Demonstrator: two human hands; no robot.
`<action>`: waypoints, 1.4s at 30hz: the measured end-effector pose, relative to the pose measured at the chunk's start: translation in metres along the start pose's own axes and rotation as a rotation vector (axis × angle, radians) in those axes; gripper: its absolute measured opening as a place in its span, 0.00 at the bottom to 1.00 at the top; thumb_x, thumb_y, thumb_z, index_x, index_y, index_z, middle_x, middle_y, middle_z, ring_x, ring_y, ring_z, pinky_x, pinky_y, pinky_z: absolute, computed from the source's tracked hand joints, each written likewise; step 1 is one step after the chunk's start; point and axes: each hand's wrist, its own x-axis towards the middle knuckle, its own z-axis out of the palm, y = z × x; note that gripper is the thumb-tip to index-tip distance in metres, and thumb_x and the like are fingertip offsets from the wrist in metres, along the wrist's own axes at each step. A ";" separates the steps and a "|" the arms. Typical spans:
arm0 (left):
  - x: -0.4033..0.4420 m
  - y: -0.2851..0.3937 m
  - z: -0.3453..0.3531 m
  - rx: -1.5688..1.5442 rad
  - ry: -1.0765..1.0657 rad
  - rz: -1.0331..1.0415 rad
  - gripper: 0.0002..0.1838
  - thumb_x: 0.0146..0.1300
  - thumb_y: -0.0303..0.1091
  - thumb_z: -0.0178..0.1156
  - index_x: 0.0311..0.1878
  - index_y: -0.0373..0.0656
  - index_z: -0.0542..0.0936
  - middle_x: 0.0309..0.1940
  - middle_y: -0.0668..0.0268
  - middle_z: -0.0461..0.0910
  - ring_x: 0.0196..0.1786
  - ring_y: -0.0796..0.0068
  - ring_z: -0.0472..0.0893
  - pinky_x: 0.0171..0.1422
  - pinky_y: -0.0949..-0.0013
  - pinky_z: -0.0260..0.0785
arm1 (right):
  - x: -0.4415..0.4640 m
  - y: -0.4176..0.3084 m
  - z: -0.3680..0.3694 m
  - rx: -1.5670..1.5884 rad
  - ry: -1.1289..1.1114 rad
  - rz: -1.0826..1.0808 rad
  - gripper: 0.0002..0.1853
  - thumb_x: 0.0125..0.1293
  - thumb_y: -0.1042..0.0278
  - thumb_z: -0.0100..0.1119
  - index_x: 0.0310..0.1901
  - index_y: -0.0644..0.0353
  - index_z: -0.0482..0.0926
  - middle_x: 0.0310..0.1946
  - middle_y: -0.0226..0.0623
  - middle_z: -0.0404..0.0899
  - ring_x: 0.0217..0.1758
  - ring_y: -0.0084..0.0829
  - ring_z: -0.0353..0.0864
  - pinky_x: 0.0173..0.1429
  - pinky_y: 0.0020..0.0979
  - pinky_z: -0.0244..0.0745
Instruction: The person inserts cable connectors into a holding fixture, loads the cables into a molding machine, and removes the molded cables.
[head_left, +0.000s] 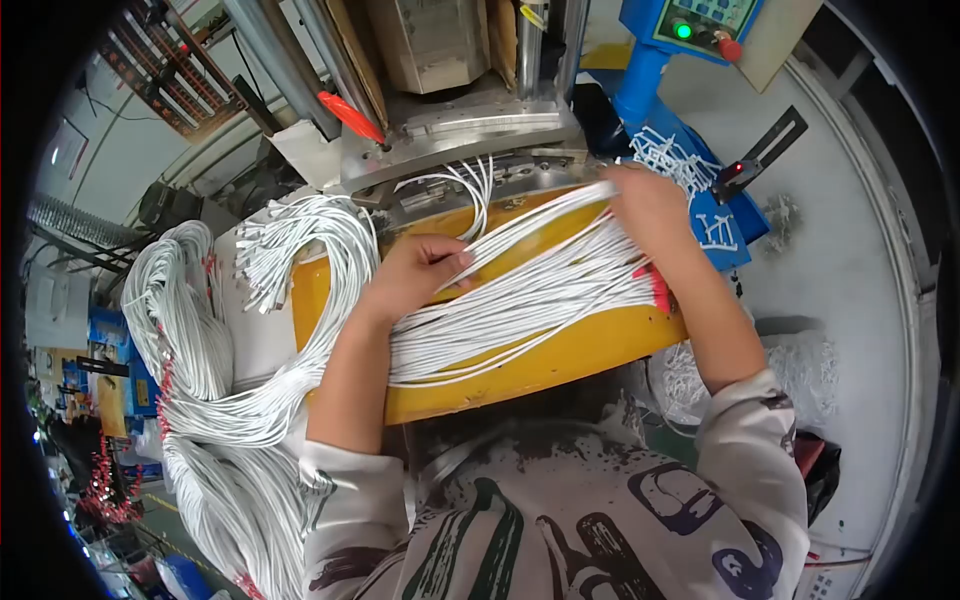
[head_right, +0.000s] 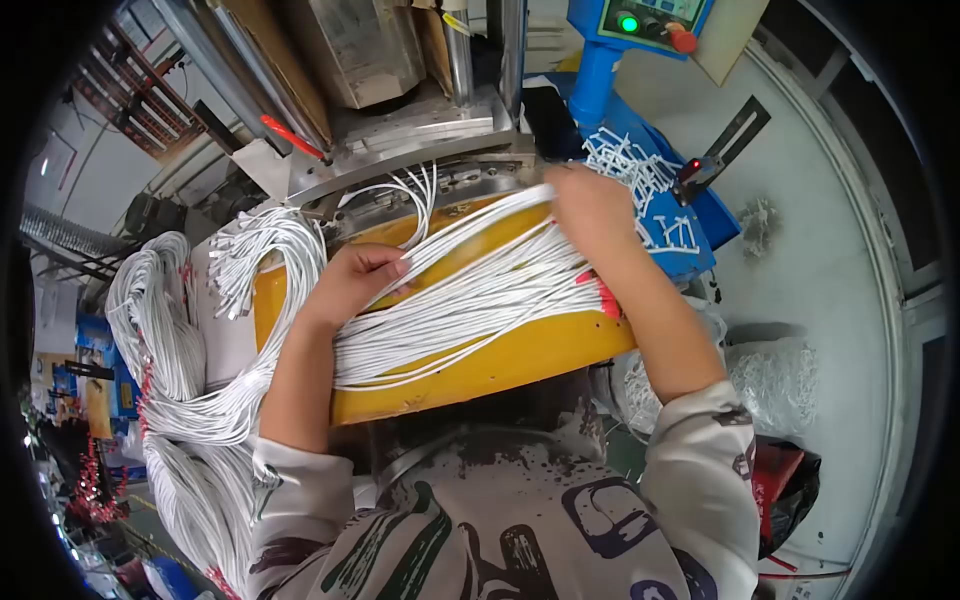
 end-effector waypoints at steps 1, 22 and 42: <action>0.004 -0.001 0.000 -0.016 0.005 0.011 0.09 0.72 0.33 0.64 0.42 0.36 0.84 0.38 0.74 0.84 0.40 0.87 0.80 0.45 0.78 0.72 | 0.005 0.004 -0.006 -0.017 0.001 -0.010 0.22 0.60 0.61 0.69 0.57 0.53 0.84 0.59 0.42 0.81 0.53 0.44 0.85 0.55 0.42 0.81; -0.046 0.005 0.025 0.336 0.221 0.444 0.10 0.70 0.24 0.62 0.52 0.35 0.84 0.35 0.64 0.84 0.36 0.74 0.81 0.42 0.72 0.73 | -0.062 -0.074 0.019 1.767 -0.571 0.248 0.17 0.76 0.55 0.59 0.55 0.60 0.80 0.27 0.25 0.72 0.29 0.21 0.74 0.32 0.24 0.71; 0.024 -0.001 0.068 -0.535 0.108 0.006 0.07 0.75 0.32 0.60 0.51 0.41 0.79 0.35 0.71 0.80 0.38 0.79 0.81 0.50 0.71 0.80 | 0.069 -0.059 0.057 0.126 0.217 -0.465 0.20 0.72 0.51 0.58 0.55 0.57 0.82 0.45 0.49 0.83 0.52 0.49 0.81 0.62 0.46 0.72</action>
